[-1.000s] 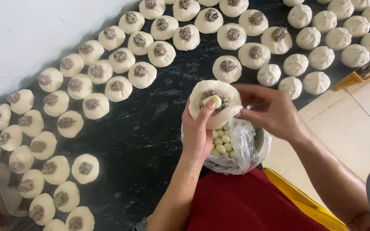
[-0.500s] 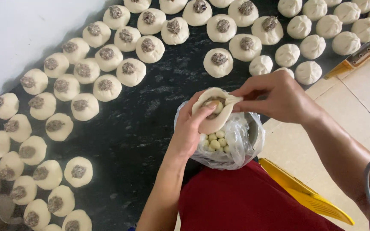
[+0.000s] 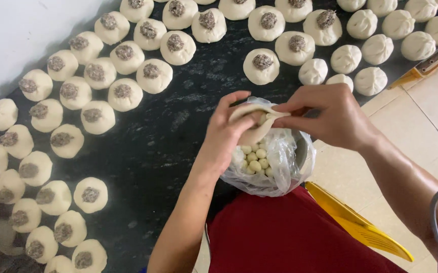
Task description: Preparing stuffed buns by placing meat filling and quail eggs into dough rounds and folding them shut.
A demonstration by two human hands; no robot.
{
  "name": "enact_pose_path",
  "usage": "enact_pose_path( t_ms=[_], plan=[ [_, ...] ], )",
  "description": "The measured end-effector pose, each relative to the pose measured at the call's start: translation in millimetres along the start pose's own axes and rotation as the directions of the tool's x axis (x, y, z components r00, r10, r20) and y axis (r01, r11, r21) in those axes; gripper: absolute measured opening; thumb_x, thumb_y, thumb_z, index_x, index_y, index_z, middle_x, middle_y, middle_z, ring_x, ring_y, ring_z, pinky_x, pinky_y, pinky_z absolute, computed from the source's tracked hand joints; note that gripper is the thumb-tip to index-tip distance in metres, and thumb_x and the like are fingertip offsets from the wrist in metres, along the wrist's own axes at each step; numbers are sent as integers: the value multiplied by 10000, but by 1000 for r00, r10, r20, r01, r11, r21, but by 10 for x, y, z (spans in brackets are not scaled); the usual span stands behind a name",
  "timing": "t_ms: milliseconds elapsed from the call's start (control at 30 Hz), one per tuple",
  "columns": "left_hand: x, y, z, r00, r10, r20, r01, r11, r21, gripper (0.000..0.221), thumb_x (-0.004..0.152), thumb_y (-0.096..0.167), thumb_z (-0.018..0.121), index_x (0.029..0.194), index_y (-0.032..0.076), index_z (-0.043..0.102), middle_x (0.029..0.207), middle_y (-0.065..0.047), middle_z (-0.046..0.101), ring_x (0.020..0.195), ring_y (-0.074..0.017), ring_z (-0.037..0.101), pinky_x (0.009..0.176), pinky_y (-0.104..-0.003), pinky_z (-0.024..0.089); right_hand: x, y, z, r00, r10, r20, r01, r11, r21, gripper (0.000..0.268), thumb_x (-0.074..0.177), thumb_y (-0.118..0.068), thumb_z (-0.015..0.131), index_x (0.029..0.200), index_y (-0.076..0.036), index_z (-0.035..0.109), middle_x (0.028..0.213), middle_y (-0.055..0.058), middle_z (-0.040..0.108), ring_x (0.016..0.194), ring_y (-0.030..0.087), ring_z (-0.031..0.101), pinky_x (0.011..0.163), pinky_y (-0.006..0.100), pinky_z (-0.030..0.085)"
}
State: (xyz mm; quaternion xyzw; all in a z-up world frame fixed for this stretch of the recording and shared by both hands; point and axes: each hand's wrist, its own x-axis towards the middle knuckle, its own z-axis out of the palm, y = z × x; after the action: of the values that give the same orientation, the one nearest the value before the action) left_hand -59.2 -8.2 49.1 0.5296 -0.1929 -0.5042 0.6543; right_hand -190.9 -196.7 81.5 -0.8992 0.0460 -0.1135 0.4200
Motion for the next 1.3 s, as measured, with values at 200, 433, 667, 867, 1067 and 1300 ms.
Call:
enact_pose_path(
  t_ms=[200, 433, 667, 867, 1067, 1300],
  plan=[
    [-8, 67, 84, 968, 48, -244, -20, 993, 117, 299, 960, 66, 685, 1229, -59, 721, 1097, -166, 764, 944, -169, 733, 823, -263, 599, 67, 15, -2, 987, -159, 29, 160, 987, -34, 217, 822, -115, 842, 1027, -59, 801, 924, 89, 779, 768, 156, 769, 608, 255, 636],
    [18, 15, 6, 999, -30, 31, 28, 998, 62, 352, 970, 57, 586, 1308, 9, 672, 1140, -130, 733, 966, -156, 719, 834, -256, 608, 73, 78, 37, 947, 283, 151, -292, 956, 36, 362, 783, -186, 855, 1125, -106, 766, 845, 70, 800, 649, 145, 762, 536, 258, 624],
    [-44, -75, 9, 986, 36, -161, -29, 998, 49, 358, 1003, 159, 500, 1310, 43, 644, 1091, -111, 705, 831, -141, 677, 569, -263, 548, -14, -145, 57, 996, 73, -42, -71, 997, 39, 178, 848, -165, 839, 953, -28, 795, 791, 77, 793, 651, 100, 764, 526, 228, 605],
    [-162, 116, 64, 991, 112, 79, -121, 986, 114, 354, 1056, 117, 430, 1346, 28, 611, 1053, -107, 710, 666, -92, 634, 553, -229, 539, 21, 99, -25, 978, 152, 144, -190, 932, 308, 479, 825, -135, 820, 1282, -45, 706, 849, 100, 785, 646, 119, 758, 548, 231, 652],
    [-200, 236, 107, 993, 9, 117, -40, 965, 261, 429, 1022, 99, 459, 1395, -4, 643, 985, -151, 736, 637, -111, 677, 547, -237, 554, -38, 192, 79, 989, 125, 82, -139, 971, 196, 171, 831, -120, 815, 969, -22, 790, 782, 90, 791, 610, 103, 748, 502, 223, 604],
    [-192, -128, -74, 998, -58, 22, 60, 796, -602, 533, 1009, 313, 487, 1365, -74, 572, 1124, -154, 732, 842, -143, 712, 677, -248, 585, -35, 0, -10, 999, 25, -24, -17, 952, 304, 128, 887, -120, 786, 954, -11, 775, 862, 108, 775, 690, 107, 739, 561, 213, 619]
  ],
)
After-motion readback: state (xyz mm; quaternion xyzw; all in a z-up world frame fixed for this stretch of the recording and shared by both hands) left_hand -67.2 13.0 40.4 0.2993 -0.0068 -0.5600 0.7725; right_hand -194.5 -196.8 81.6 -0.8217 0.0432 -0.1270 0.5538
